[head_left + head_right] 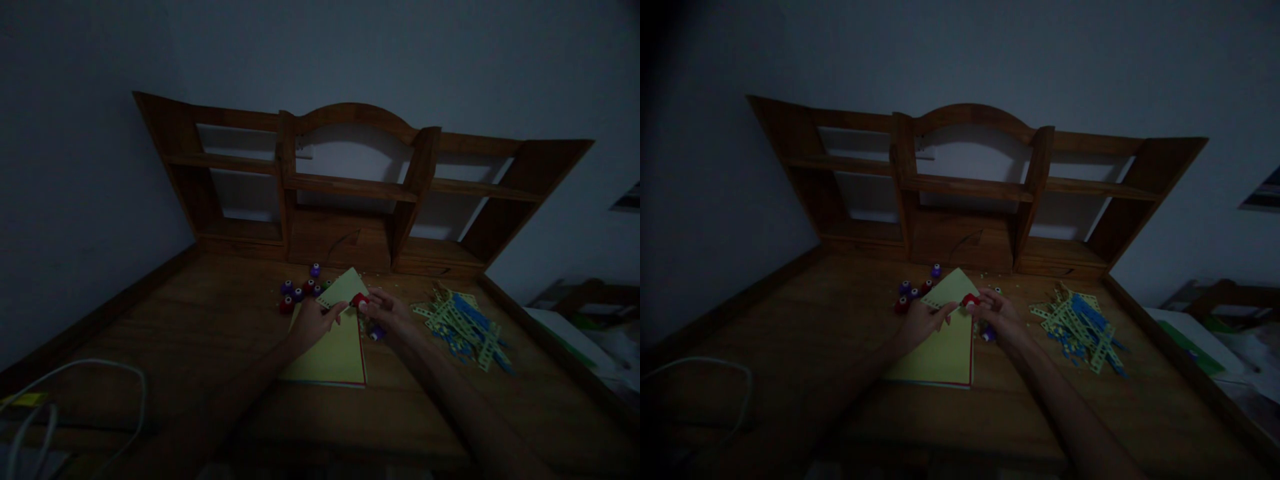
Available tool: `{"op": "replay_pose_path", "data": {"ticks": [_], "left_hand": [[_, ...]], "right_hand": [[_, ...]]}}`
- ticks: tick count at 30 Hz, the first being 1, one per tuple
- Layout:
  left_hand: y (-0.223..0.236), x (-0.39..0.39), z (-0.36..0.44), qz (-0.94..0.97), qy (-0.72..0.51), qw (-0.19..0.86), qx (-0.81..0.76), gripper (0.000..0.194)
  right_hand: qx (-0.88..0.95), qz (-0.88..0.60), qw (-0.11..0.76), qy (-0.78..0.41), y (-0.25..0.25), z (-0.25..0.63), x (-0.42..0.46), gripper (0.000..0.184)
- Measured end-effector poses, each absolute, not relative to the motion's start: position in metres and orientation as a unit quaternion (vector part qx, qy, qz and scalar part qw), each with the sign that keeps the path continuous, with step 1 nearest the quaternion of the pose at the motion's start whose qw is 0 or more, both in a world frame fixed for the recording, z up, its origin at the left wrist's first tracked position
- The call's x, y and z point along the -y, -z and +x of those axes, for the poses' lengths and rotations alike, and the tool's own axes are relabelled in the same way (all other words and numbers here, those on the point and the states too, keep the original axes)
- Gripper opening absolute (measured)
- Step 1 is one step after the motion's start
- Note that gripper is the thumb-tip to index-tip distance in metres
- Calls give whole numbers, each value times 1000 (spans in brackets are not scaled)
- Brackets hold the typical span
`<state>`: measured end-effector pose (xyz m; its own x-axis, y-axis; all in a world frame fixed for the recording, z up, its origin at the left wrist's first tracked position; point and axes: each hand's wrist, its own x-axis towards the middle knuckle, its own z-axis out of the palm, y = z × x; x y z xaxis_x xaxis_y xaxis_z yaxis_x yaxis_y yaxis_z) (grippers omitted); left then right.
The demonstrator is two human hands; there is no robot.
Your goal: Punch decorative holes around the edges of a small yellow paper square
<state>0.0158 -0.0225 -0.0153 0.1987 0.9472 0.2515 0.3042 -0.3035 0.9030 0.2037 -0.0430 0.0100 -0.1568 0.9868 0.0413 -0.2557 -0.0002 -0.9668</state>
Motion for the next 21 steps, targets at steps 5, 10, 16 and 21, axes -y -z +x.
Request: {"op": "replay_pose_path", "data": {"ticks": [5,10,16,21], "left_hand": [[4,28,18,668,-437,408,-443,35],[1,30,19,666,-427,444,-421,31],[3,29,18,661,-410,459,-430,29],[7,28,17,663,-409,453,-434,29]], "right_hand": [[475,-379,511,-608,-11,205,43,30],[477,-371,514,-609,-11,206,41,28],[487,-383,499,-606,-14,205,44,31],[493,-388,491,-605,-13,205,45,33]]}}
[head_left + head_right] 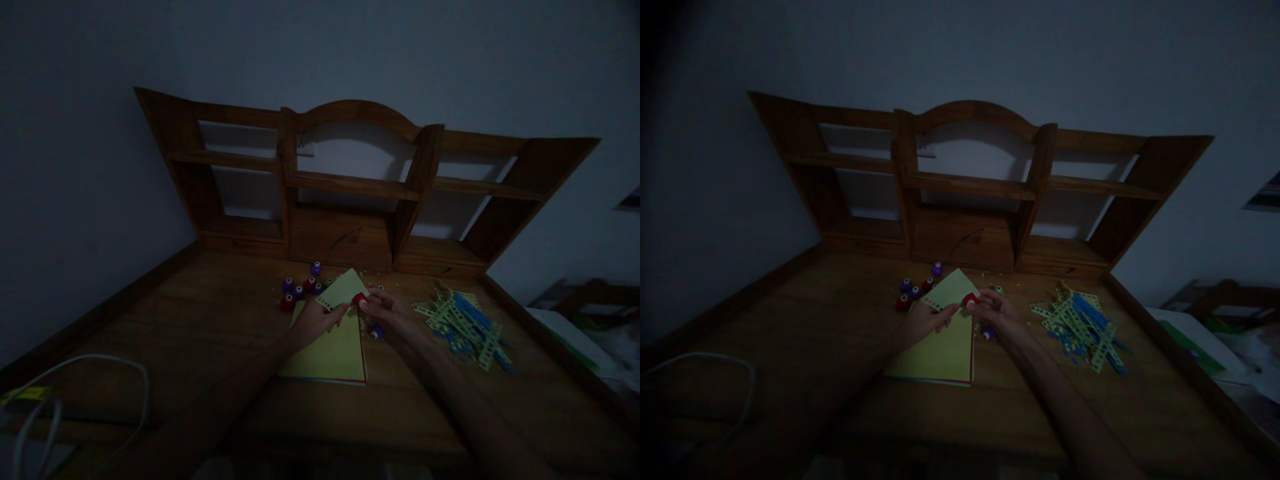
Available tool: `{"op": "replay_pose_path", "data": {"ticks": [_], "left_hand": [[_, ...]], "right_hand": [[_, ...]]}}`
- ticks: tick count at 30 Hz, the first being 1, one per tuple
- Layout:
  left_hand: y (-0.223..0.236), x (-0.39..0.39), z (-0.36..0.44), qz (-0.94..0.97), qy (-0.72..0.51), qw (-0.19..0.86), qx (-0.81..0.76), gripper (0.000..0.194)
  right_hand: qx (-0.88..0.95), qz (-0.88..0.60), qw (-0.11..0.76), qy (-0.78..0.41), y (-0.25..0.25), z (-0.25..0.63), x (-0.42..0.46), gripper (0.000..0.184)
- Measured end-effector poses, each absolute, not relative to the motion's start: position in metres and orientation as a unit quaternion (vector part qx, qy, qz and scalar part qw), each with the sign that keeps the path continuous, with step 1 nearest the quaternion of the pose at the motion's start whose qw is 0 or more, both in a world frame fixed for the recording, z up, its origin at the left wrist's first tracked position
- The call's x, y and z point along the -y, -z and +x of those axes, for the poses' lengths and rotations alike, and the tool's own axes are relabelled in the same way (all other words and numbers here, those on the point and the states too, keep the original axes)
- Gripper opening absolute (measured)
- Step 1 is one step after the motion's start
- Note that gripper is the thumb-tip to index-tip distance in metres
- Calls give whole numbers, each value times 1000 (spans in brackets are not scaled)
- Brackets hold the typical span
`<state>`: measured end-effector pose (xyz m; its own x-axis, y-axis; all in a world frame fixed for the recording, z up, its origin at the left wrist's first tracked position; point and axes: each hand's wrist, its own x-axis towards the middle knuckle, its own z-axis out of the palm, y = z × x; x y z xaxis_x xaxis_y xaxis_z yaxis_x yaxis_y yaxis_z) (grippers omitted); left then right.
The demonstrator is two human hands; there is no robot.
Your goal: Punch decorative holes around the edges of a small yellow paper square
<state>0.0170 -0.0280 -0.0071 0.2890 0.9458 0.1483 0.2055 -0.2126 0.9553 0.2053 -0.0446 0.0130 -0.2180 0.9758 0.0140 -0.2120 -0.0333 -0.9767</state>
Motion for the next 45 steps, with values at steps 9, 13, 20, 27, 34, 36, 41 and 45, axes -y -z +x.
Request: {"op": "replay_pose_path", "data": {"ticks": [9,13,20,27,34,36,41,45], "left_hand": [[12,25,16,688,-401,424,-431,28],[9,27,16,690,-400,422,-431,27],[11,26,16,686,-403,430,-427,30],[9,26,16,692,-402,427,-421,30],[10,27,16,692,-398,426,-425,28],[11,27,16,691,-399,430,-423,27],[14,28,17,682,-397,457,-410,30],[13,29,20,660,-396,505,-391,33]], "right_hand": [[517,-391,482,-589,-9,205,43,33],[523,-398,482,-579,-6,205,42,32],[510,-408,489,-577,-10,202,44,32],[506,-410,489,-580,-8,203,43,31],[511,-407,492,-575,-6,203,43,30],[509,-406,495,-576,-5,204,42,29],[496,-389,509,-586,-4,202,44,28],[496,-387,517,-580,-5,199,47,28]]}}
